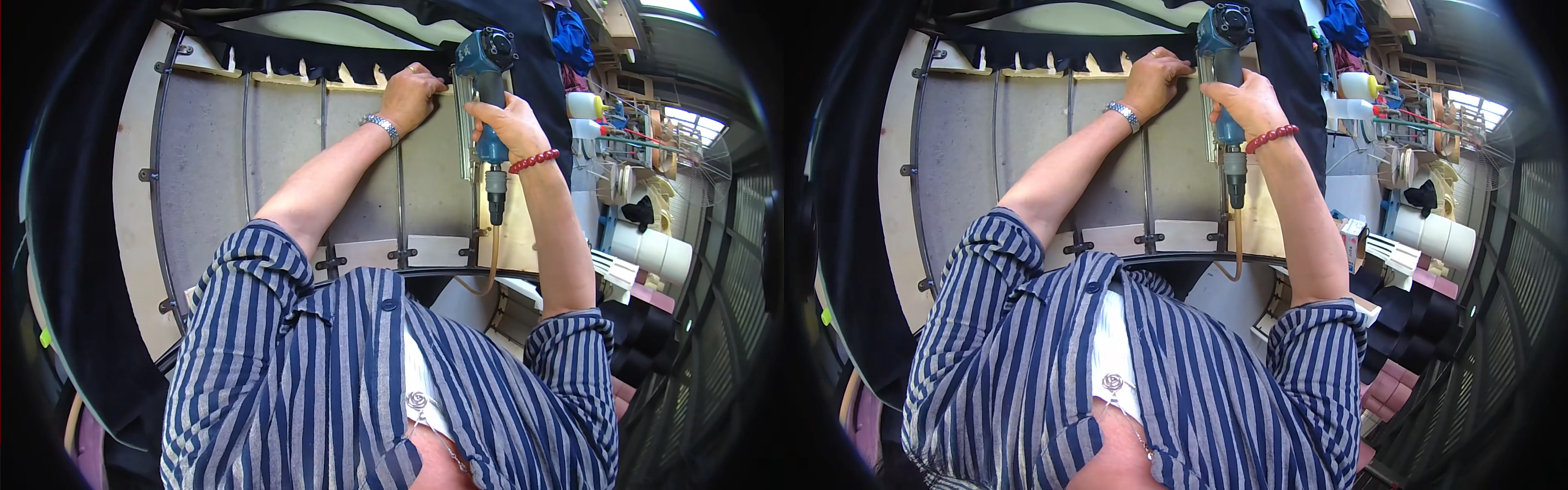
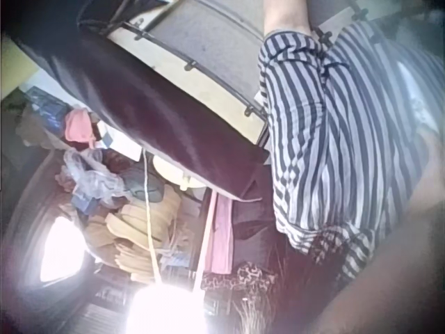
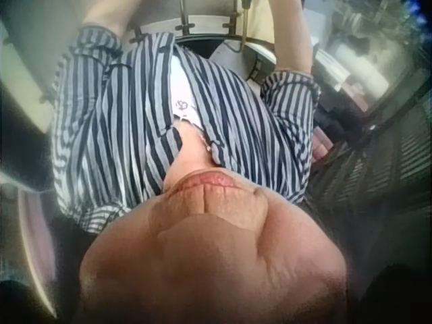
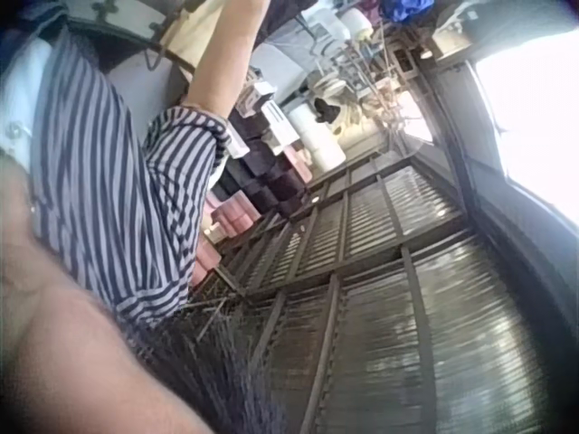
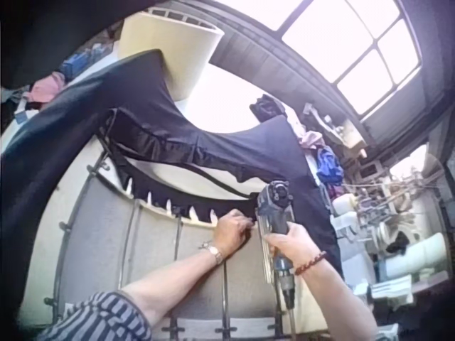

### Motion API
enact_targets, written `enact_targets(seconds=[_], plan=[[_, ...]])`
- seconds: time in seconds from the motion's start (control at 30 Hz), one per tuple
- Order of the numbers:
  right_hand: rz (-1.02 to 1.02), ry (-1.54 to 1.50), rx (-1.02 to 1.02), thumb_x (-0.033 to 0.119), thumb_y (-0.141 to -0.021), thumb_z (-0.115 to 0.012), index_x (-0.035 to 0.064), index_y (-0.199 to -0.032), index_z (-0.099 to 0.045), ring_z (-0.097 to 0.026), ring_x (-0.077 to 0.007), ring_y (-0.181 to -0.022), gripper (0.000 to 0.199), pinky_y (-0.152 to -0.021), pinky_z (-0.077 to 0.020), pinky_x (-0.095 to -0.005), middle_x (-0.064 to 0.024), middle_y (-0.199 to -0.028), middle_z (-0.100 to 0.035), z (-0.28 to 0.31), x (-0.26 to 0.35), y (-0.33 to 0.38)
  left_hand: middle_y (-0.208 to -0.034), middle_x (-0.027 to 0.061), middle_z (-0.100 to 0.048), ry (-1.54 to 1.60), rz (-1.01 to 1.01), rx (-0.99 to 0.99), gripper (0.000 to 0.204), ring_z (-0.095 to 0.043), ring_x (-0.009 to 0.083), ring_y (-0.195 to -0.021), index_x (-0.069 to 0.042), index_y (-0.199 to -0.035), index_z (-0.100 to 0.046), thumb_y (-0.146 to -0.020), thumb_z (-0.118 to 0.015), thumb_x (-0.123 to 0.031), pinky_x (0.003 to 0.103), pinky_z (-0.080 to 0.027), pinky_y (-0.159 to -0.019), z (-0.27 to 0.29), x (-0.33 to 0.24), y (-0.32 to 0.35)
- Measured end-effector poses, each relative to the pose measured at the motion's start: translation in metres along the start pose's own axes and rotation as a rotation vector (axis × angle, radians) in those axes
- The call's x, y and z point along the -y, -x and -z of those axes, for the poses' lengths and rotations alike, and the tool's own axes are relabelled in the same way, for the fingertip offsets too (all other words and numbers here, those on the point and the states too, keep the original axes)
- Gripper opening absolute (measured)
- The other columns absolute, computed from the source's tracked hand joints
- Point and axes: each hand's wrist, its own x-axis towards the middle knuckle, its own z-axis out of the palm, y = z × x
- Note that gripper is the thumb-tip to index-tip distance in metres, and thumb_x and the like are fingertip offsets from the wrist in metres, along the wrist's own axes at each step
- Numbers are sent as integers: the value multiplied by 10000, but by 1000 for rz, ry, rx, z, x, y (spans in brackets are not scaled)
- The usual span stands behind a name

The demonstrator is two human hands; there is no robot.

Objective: Upholstering a furniture frame by trimming fabric with scissors and attaching it using a pneumatic staple gun.

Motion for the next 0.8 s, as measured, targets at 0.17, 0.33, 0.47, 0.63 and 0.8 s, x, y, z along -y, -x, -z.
enact_targets(seconds=[0.17,0.33,0.47,0.63,0.8], plan=[[-6,-21,-2,150,-774,-716,48,-847,-540,-570,-113,-529,217,-499,-478,-257,-17,-629,-556,1,-1,2,-907,54,-681,-37,65,-111,189,-618,230,-839,-91,-854,-703,-697,-633,-12,351,-506,-741,-1,-4,-4],[14,-85,2,129,-791,-705,41,-865,-546,-571,-126,-529,196,-516,-477,-256,-26,-623,-562,5,-4,5,-899,63,-657,-62,58,-31,180,-604,252,-843,-81,-908,-685,-740,-626,-61,362,-492,-744,-1,4,-8],[46,-142,-10,123,-798,-699,38,-870,-550,-570,-126,-532,186,-517,-469,-254,-29,-623,-566,10,-10,10,-830,65,-618,-206,-27,79,149,-581,266,-836,-74,-878,-657,-748,-584,-67,364,-483,-748,0,6,-13],[77,-190,-20,104,-760,-708,-4,-886,-564,-560,-129,-500,220,-481,-446,-258,-36,-605,-562,9,-10,15,-843,74,-606,-226,-1,34,113,-570,266,-851,-70,-850,-628,-750,-577,-76,368,-479,-754,-2,8,-19],[101,-193,13,110,-786,-696,15,-873,-560,-564,-125,-523,187,-507,-450,-253,-32,-616,-564,16,-11,17,-893,71,-622,-60,66,-14,151,-573,271,-888,-73,-893,-650,-764,-637,-152,366,-478,-765,0,6,-18]])
